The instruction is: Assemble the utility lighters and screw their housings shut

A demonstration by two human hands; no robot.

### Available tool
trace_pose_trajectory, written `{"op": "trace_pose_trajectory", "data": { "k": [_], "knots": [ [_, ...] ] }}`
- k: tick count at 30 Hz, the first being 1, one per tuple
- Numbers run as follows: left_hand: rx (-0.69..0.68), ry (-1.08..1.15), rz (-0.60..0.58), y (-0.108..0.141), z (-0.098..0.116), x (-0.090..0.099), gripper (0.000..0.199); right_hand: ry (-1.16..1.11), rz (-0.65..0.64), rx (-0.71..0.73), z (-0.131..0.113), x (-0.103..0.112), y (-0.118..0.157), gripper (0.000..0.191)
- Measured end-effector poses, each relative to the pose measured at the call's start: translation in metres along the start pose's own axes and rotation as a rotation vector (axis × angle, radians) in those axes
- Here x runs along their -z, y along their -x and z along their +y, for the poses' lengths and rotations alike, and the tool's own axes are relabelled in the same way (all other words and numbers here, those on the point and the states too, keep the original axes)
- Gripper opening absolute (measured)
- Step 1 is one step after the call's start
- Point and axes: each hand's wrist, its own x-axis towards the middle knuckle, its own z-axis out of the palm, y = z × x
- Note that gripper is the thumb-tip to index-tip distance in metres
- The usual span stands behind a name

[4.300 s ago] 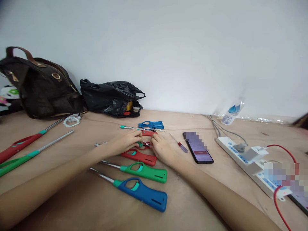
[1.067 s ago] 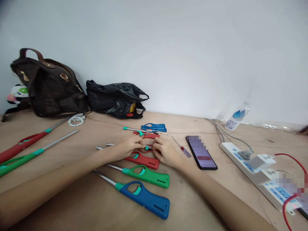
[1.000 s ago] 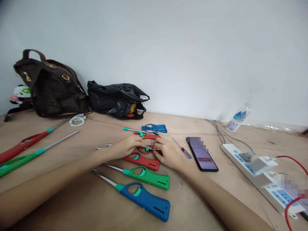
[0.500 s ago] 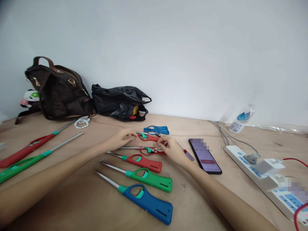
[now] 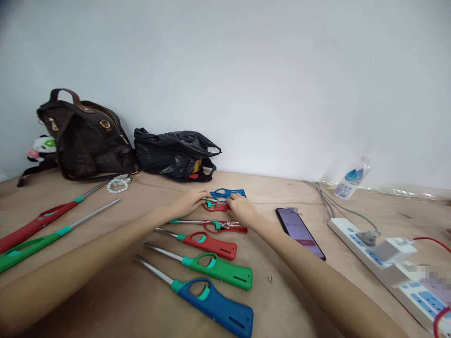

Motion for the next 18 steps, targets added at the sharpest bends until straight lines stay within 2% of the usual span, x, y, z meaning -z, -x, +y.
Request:
{"op": "trace_pose_trajectory", "data": {
  "k": [3, 6, 9, 14, 18],
  "knots": [
    [-0.057, -0.019, -0.036, -0.007, -0.001, -0.006, 0.029, 0.013, 0.000, 0.022, 0.000, 0.001, 0.000, 0.010],
    [-0.045, -0.037, -0.003, -0.003, -0.004, -0.003, 0.027, 0.022, -0.004, 0.037, 0.001, 0.001, 0.002, 0.010],
    [0.026, -0.068, 0.052, 0.012, -0.015, 0.006, 0.023, 0.021, -0.006, 0.044, 0.001, -0.001, 0.002, 0.009],
    [0.095, -0.240, -0.027, 0.043, -0.035, 0.024, 0.017, 0.007, -0.018, 0.065, 0.003, 0.001, 0.000, 0.006],
    [0.114, -0.213, 0.024, 0.048, -0.025, 0.035, 0.017, -0.030, -0.022, 0.077, 0.009, 0.014, 0.002, 0.008]
  ]
}}
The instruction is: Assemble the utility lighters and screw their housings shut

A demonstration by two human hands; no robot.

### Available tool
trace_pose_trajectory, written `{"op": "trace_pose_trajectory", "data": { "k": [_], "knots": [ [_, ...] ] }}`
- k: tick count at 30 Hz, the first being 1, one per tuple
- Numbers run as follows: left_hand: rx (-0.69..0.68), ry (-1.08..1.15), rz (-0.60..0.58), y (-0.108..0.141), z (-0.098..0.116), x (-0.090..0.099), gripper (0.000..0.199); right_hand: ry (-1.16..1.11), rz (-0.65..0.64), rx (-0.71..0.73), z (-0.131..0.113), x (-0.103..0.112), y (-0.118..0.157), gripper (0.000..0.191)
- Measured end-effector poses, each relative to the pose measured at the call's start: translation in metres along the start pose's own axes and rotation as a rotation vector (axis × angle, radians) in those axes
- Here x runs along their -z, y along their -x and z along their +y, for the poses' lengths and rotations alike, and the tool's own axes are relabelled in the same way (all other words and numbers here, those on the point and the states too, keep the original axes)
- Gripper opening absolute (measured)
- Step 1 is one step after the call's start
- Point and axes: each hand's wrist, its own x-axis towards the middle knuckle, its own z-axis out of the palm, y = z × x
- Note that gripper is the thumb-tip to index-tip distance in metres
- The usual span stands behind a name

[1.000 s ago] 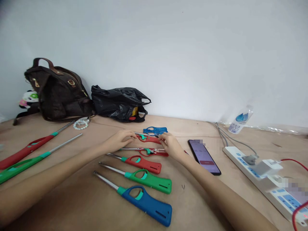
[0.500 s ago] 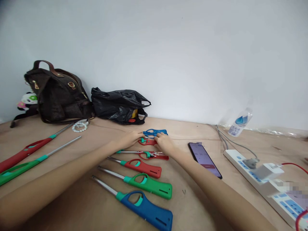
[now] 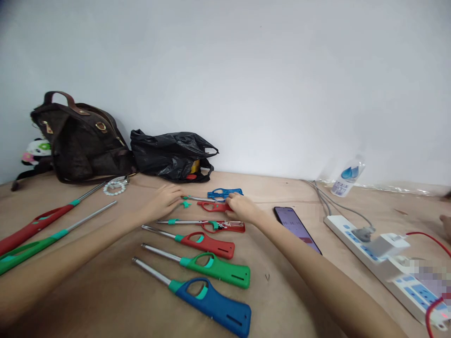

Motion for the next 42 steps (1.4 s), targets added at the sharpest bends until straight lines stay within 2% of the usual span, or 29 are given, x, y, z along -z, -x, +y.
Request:
{"op": "trace_pose_trajectory", "data": {
  "k": [4, 7, 10, 14, 20, 36, 42],
  "knots": [
    [-0.072, 0.215, 0.067, -0.002, 0.031, 0.012, 0.023, -0.183, 0.040, 0.063, 0.003, 0.016, 0.016, 0.011],
    [-0.119, 0.333, 0.032, 0.002, 0.050, 0.015, 0.024, -0.328, 0.023, 0.100, 0.000, 0.021, 0.031, 0.016],
    [-0.133, 0.354, -0.025, 0.008, 0.058, 0.011, 0.022, -0.367, -0.003, 0.092, -0.004, 0.019, 0.041, 0.018],
    [-0.149, 0.351, -0.075, 0.012, 0.058, 0.003, 0.020, -0.370, -0.008, 0.096, -0.007, 0.018, 0.046, 0.016],
    [-0.171, 0.337, -0.090, 0.011, 0.057, -0.004, 0.019, -0.354, -0.005, 0.085, -0.007, 0.016, 0.047, 0.014],
    [-0.186, 0.403, -0.045, 0.007, 0.059, -0.013, 0.014, -0.357, -0.038, 0.053, -0.007, 0.015, 0.054, 0.017],
    [-0.162, 0.391, -0.034, 0.004, 0.064, -0.010, 0.012, -0.385, -0.073, 0.020, -0.009, 0.016, 0.053, 0.015]
  ]
}}
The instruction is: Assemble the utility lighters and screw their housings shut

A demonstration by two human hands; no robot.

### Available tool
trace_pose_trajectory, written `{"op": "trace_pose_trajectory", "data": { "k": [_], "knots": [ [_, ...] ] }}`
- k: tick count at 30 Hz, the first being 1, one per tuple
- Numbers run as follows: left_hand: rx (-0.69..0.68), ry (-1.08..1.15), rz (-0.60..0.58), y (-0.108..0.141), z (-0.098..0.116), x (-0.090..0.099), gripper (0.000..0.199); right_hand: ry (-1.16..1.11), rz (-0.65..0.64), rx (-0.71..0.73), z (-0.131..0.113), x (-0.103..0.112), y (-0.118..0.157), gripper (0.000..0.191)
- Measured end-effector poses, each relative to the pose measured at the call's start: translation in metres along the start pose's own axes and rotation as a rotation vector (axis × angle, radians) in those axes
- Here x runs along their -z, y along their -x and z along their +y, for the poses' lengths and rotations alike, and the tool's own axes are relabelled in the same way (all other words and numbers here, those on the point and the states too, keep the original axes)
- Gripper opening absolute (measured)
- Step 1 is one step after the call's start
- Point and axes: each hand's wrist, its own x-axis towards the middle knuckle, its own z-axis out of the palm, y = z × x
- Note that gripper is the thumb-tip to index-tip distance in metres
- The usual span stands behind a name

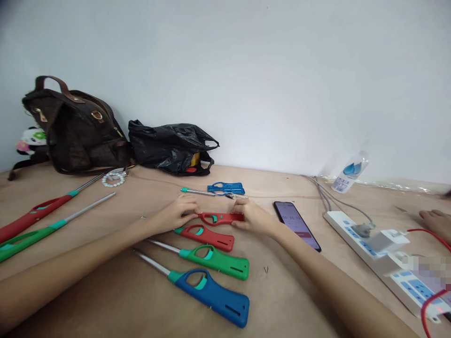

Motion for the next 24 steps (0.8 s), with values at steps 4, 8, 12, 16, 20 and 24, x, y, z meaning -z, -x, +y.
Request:
{"op": "trace_pose_trajectory", "data": {
  "k": [4, 8, 12, 16, 20, 24],
  "knots": [
    [0.034, 0.002, -0.039, -0.005, 0.004, 0.001, 0.014, -0.034, -0.034, -0.072, 0.001, 0.000, -0.003, 0.010],
    [0.064, -0.013, -0.040, -0.009, 0.007, 0.000, 0.014, -0.047, -0.069, -0.168, 0.001, -0.001, -0.008, 0.006],
    [0.110, -0.018, -0.050, -0.011, 0.009, -0.001, 0.016, -0.083, -0.091, -0.252, -0.002, -0.001, -0.012, 0.010],
    [0.187, 0.013, -0.100, -0.013, 0.012, 0.000, 0.016, -0.067, -0.087, -0.240, -0.007, 0.000, -0.010, 0.013],
    [0.208, 0.056, -0.130, -0.012, 0.013, 0.002, 0.011, -0.082, -0.082, -0.228, -0.009, -0.002, -0.005, 0.015],
    [0.183, 0.116, -0.102, -0.010, 0.012, 0.001, 0.010, -0.125, -0.044, -0.221, -0.012, -0.004, 0.000, 0.022]
  ]
}}
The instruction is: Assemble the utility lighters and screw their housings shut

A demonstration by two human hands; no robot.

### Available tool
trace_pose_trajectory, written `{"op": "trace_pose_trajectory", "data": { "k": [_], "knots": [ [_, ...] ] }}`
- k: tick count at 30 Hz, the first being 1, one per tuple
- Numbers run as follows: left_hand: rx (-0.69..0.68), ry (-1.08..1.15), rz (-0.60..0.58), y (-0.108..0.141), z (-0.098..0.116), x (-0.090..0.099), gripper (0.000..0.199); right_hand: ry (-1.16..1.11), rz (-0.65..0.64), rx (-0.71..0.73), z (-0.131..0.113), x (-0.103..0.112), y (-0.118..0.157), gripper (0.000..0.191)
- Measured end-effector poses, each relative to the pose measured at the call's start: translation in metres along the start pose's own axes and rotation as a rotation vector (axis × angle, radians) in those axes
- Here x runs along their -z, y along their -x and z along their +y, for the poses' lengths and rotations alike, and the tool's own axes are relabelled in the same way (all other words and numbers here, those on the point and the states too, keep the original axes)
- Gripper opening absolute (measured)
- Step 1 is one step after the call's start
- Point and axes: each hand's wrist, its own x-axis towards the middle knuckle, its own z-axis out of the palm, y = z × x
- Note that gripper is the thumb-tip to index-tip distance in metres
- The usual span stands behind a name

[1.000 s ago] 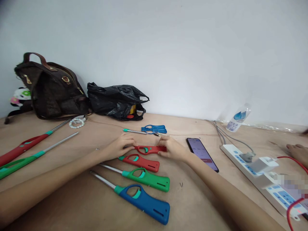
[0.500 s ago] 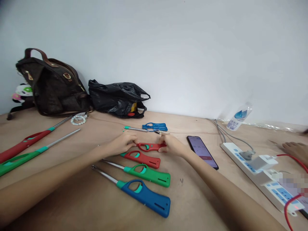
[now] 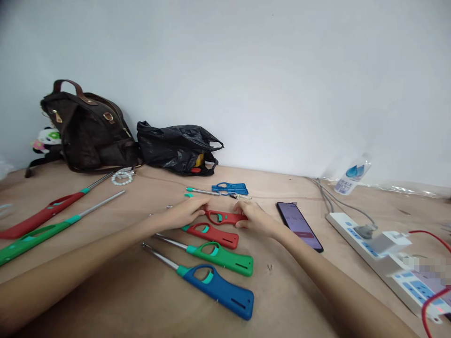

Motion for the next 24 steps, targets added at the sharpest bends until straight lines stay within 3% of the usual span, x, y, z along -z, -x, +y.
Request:
{"op": "trace_pose_trajectory", "data": {
  "k": [3, 6, 9, 12, 15, 20, 24],
  "knots": [
    [-0.010, -0.007, 0.049, 0.001, 0.002, 0.000, 0.011, 0.056, 0.019, 0.024, -0.006, -0.002, 0.003, 0.019],
    [-0.046, -0.150, 0.105, -0.001, 0.008, 0.002, 0.015, 0.127, 0.078, 0.004, -0.013, -0.006, 0.000, 0.021],
    [-0.129, -0.313, 0.107, -0.004, 0.017, 0.005, 0.019, 0.140, 0.118, -0.006, -0.019, -0.009, -0.007, 0.021],
    [-0.181, -0.393, 0.104, -0.007, 0.027, 0.009, 0.023, 0.159, 0.113, 0.071, -0.028, -0.009, -0.012, 0.016],
    [-0.191, -0.404, 0.135, -0.008, 0.034, 0.010, 0.022, 0.190, 0.142, 0.116, -0.044, -0.005, -0.013, 0.016],
    [-0.232, -0.418, 0.198, -0.006, 0.040, 0.004, 0.019, 0.255, 0.168, 0.011, -0.075, 0.001, -0.009, 0.015],
    [-0.263, -0.379, 0.205, -0.003, 0.041, 0.013, 0.014, 0.366, 0.157, -0.020, -0.075, -0.003, -0.010, 0.010]
  ]
}}
